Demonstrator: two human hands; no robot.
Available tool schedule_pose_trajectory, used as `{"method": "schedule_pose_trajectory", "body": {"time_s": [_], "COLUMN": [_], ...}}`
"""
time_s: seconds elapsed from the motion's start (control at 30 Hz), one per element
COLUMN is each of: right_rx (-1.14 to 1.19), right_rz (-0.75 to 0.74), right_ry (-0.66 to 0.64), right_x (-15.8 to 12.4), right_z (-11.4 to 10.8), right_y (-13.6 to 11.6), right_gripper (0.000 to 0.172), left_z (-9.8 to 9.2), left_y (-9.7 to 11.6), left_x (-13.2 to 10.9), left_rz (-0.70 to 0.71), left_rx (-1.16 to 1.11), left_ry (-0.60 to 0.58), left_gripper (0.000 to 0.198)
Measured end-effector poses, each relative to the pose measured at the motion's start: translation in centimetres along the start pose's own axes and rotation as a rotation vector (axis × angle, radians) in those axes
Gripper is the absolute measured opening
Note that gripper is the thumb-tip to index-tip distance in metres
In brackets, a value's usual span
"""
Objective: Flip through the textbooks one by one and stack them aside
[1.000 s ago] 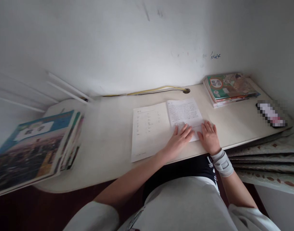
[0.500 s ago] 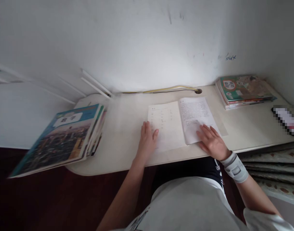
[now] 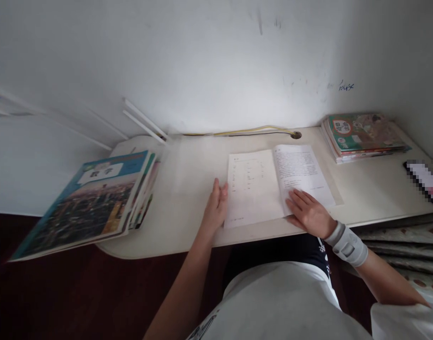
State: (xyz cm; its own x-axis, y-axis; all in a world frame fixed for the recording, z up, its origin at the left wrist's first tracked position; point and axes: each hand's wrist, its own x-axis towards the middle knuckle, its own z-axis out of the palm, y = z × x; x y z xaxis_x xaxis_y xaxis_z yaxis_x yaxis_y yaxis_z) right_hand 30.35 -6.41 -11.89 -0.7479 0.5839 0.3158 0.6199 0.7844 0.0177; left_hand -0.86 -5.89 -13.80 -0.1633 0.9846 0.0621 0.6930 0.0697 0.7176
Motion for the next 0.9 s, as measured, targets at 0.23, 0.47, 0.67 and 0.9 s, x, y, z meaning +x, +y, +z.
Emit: {"method": "schedule_pose_trajectory", "body": {"time_s": [0.23, 0.47, 0.67, 0.9], "right_rx": [-0.043, -0.146, -0.191, -0.249], "right_rz": [0.037, 0.081, 0.17, 0.205], "right_ry": [0.001, -0.006, -0.005, -0.043], "right_x": [-0.3, -0.2, -0.7, -0.3], "right_z": [0.6, 1.2, 1.7, 1.7], "right_y": [0.3, 0.3, -0.1, -1.4], "right_gripper": [0.037, 0.038, 0.041, 0.04], "left_z": [1.0, 1.1, 0.9, 1.2], "left_y": [0.0, 0.3, 1.1, 1.5], "left_x": [0.2, 0.2, 0.2, 0.1], "left_rz": [0.029, 0.036, 0.003, 0.009], "left_rx": [0.178, 0.341, 0.501, 0.58], "left_ry": [0.043, 0.035, -0.055, -0.066], "left_gripper": [0.066, 0.07, 0.062, 0.063]}}
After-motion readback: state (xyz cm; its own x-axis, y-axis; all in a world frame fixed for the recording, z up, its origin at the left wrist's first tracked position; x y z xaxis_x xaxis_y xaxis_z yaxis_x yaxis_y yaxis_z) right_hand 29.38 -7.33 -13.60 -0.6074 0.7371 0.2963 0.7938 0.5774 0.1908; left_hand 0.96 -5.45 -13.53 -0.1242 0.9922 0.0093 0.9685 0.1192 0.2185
